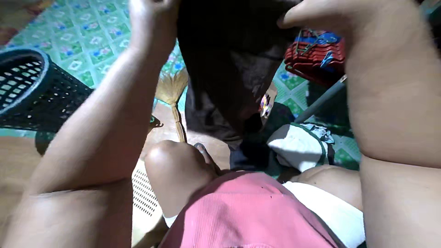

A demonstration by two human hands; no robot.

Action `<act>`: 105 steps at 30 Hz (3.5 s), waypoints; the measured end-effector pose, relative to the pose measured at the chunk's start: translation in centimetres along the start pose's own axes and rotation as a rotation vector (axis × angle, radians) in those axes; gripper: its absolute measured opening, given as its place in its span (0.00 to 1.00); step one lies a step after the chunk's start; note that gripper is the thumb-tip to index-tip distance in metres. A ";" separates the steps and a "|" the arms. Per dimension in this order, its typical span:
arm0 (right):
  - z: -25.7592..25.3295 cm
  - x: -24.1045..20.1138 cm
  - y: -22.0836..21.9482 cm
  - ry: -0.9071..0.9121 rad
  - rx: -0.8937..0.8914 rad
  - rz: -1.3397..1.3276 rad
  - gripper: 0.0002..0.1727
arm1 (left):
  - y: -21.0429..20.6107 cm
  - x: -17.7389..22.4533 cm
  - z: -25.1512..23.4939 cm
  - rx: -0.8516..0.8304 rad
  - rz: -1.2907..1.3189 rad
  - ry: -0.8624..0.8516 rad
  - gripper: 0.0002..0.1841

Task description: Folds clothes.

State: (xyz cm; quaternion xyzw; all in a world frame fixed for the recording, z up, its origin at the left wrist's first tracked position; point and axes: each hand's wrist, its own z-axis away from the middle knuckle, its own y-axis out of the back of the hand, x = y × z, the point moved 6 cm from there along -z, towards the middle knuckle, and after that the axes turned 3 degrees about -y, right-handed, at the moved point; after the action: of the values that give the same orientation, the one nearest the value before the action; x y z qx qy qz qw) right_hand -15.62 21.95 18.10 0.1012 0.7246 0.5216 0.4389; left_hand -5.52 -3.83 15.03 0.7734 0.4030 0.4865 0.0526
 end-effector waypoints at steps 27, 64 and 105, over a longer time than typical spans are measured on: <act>1.7 12.6 -21.4 0.172 -0.625 0.270 0.13 | -13.3 -13.1 18.6 -1.121 -0.023 0.374 0.17; 24.1 32.3 -50.5 -1.560 -0.374 -0.454 0.66 | -20.9 -26.6 16.9 -0.491 -0.389 0.944 0.25; 3.4 15.4 -37.8 -0.915 -0.199 -1.024 0.41 | -12.9 -27.8 20.9 -0.534 0.257 1.218 0.31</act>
State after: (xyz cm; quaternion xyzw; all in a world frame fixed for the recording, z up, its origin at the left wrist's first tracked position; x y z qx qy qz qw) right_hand -10.50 17.06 -22.29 -0.0846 0.3720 0.2177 0.8984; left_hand -1.86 -7.41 -21.73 0.3634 0.1317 0.9207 -0.0530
